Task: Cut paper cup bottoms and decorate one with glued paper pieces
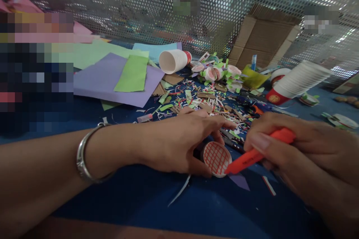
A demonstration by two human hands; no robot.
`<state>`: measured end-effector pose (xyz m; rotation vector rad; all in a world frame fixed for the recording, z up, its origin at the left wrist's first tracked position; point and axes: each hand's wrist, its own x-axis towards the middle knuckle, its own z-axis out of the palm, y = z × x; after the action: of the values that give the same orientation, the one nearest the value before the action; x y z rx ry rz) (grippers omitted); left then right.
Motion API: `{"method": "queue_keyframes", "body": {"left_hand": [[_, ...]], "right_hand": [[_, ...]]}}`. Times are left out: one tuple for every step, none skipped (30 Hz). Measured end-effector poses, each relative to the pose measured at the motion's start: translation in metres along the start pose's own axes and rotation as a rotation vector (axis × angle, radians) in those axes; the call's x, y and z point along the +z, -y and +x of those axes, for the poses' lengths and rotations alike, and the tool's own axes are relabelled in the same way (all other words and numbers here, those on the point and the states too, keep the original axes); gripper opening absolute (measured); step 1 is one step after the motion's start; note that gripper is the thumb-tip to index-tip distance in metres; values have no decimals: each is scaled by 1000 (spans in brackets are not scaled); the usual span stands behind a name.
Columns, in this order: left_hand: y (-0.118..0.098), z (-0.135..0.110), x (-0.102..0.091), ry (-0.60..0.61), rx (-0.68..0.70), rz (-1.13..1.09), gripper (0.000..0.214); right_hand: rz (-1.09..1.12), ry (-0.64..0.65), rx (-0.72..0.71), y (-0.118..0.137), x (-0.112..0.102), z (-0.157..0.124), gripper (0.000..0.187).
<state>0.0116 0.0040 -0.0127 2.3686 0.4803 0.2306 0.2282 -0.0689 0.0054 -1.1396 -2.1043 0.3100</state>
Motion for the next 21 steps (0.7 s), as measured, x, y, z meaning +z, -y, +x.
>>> {"method": "queue_keyframes", "body": {"left_hand": [[-1, 1, -1, 12, 1, 6, 82], [-1, 1, -2, 23, -1, 11, 80], [-2, 2, -3, 30, -3, 14, 78], [-2, 2, -3, 35, -6, 14, 77], [-3, 3, -4, 34, -8, 13, 75], [-4, 3, -4, 23, -8, 12, 73], [-4, 3, -3, 8, -7, 12, 71], [-4, 3, -3, -2, -8, 13, 69], [-5, 3, -3, -5, -9, 14, 68], [-5, 3, -3, -5, -12, 17, 68], [-5, 2, -2, -4, -17, 21, 69], [-5, 2, -2, 0, -23, 25, 71], [-5, 2, -2, 1, -25, 29, 72], [-4, 3, -2, -3, -22, 33, 72], [-4, 3, -2, -9, -16, 36, 71], [-4, 3, -2, -12, -12, 37, 70], [-4, 3, -1, -14, -8, 34, 70], [-3, 3, -1, -12, -8, 30, 70], [-3, 3, -1, -9, -12, 25, 72], [-3, 2, -1, -5, -19, 23, 75], [-2, 2, 0, -6, -24, 22, 78]], "right_hand": [[39, -8, 35, -2, 2, 0, 26], [76, -9, 64, -3, 4, 0, 26], [112, -2, 91, -5, 6, 0, 27], [150, 7, 115, -7, 8, -2, 26], [187, 16, 133, -8, 9, -3, 25], [220, 27, 145, -9, 10, -4, 24], [248, 32, 144, -10, 12, -6, 22], [264, 32, 135, -11, 12, -7, 20], [263, 24, 122, -11, 13, -7, 18], [247, 13, 105, -11, 14, -8, 17], [221, 2, 86, -11, 14, -8, 16], [187, -8, 70, -11, 15, -7, 15], [149, -22, 52, -10, 15, -6, 14], [108, -34, 35, -10, 15, -6, 13], [63, -50, 15, -9, 14, -5, 13], [10, -63, -3, -9, 14, -5, 12], [-50, -80, -23, -9, 14, -5, 11], [-113, -93, -45, -9, 13, -6, 10], [-173, -101, -68, -9, 12, -7, 10], [-227, -109, -92, -9, 11, -9, 9], [-271, -115, -113, -10, 10, -11, 9]]}}
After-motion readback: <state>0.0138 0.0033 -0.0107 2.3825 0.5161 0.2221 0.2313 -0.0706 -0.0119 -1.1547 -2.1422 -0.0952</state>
